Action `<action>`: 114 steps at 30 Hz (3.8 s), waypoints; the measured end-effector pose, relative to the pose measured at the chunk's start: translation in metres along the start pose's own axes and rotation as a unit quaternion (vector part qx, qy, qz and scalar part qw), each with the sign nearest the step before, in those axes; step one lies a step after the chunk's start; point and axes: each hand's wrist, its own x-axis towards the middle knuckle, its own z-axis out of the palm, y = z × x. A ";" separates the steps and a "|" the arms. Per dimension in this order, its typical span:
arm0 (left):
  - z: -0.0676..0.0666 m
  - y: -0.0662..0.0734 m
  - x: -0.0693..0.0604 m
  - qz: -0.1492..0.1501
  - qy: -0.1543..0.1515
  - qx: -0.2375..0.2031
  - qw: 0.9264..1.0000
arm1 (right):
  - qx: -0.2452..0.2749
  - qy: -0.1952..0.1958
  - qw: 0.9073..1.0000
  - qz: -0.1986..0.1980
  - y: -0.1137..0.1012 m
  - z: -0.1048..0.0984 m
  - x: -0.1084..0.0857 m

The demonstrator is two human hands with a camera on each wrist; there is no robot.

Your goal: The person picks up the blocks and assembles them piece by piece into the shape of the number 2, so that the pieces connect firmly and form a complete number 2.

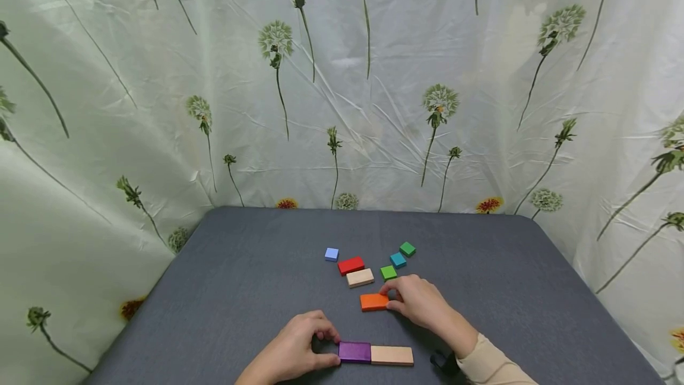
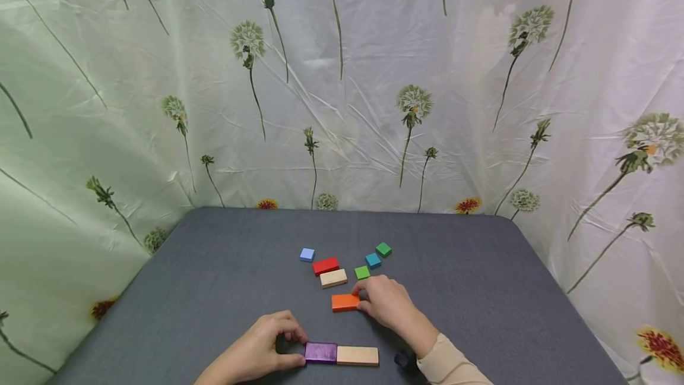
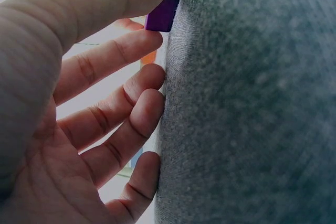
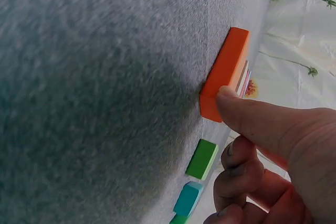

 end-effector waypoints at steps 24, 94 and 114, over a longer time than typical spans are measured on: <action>-0.001 -0.001 0.000 0.014 0.004 -0.009 1.000 | 0.006 -0.062 0.994 -0.090 -0.022 0.003 0.009; 0.000 -0.003 0.001 0.019 0.004 -0.016 1.000 | 0.025 -0.085 0.986 -0.139 -0.022 0.007 0.009; 0.001 -0.003 -0.001 0.016 0.012 -0.015 1.000 | 0.005 -0.023 0.995 -0.101 -0.003 -0.002 0.023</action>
